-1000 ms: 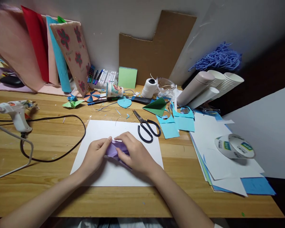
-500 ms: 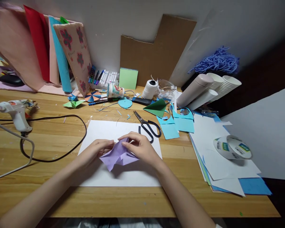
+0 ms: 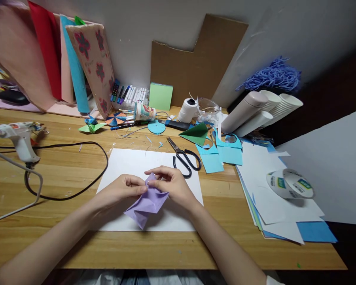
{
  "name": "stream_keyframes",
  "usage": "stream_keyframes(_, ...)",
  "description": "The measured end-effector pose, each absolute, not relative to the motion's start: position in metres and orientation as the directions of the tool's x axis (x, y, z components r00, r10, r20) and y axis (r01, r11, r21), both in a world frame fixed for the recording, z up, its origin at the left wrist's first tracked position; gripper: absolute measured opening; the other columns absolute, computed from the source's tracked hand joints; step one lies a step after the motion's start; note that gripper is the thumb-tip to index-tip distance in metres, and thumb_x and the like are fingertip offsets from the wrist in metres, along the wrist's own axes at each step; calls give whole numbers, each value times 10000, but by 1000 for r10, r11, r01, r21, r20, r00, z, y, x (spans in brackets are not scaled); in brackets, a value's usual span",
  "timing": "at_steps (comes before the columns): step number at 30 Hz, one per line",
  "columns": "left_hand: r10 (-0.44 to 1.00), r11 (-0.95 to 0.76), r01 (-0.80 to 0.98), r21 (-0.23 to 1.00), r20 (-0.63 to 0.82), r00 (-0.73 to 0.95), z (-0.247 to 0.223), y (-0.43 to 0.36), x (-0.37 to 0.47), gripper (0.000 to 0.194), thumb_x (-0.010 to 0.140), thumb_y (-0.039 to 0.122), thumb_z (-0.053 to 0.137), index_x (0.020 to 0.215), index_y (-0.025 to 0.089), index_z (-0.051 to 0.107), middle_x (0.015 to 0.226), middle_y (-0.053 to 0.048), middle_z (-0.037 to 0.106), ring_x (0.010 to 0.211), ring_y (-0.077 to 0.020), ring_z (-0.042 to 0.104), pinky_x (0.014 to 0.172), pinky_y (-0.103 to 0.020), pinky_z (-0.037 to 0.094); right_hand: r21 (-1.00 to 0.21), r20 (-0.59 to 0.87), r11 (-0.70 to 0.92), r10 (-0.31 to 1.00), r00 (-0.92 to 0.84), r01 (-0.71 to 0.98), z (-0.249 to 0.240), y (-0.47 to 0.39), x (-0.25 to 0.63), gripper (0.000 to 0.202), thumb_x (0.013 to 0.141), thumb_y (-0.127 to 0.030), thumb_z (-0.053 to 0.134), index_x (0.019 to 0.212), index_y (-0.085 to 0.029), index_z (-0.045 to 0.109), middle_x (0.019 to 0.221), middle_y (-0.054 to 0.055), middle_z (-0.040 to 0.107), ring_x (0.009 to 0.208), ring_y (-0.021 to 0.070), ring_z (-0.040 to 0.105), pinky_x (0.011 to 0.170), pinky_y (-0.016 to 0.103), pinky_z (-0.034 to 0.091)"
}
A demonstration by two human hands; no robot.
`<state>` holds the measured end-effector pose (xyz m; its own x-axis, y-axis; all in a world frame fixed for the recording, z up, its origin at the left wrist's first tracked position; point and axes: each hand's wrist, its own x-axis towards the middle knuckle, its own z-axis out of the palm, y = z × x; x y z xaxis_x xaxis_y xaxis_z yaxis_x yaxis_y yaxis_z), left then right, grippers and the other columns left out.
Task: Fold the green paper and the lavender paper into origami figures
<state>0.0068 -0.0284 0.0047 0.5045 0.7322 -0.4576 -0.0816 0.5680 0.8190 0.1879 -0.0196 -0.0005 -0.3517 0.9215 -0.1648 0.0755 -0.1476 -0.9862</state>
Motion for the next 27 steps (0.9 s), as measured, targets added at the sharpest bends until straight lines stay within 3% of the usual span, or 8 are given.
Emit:
stream_keyframes(4,776,526,-50,849,-455,436,3,-27,7,265,595,355,755,662,104,699,614,-30,633,550,-95,489,547,-215,334,-978,-201,-209,926,-318,9,-4,-19,187,320,642,-319,756,925,-185,685,690,0,569,596,101,495,528,222,385)
stream_keyframes(10,800,492,-55,869,-426,422,3,-26,5,302,617,396,739,679,104,692,652,-43,640,581,-110,509,569,-219,372,-958,-239,-279,908,-343,-69,-5,-15,189,189,696,-337,709,719,-162,642,684,-3,589,589,95,504,543,223,377)
stream_keyframes(15,739,605,-161,779,-475,479,7,-27,10,441,686,534,632,705,98,691,635,-53,619,575,-112,512,567,-216,397,-961,-213,-257,925,-315,-106,-6,-15,188,178,699,-310,711,696,-162,612,644,-21,564,565,85,490,533,210,367)
stream_keyframes(19,737,618,-203,759,-471,485,8,-28,12,384,643,474,703,605,94,658,565,-6,563,512,-66,451,530,-176,361,-969,-196,-229,941,-276,-95,-6,-18,185,202,697,-319,710,670,-161,589,614,-30,537,532,75,452,500,201,340)
stream_keyframes(27,779,551,-144,822,-445,441,3,-30,13,338,633,431,724,689,98,700,642,-43,644,621,-120,545,643,-229,417,-985,-157,-168,967,-203,-37,-7,-23,179,212,688,-324,709,648,-159,582,588,-30,521,513,73,428,469,199,316)
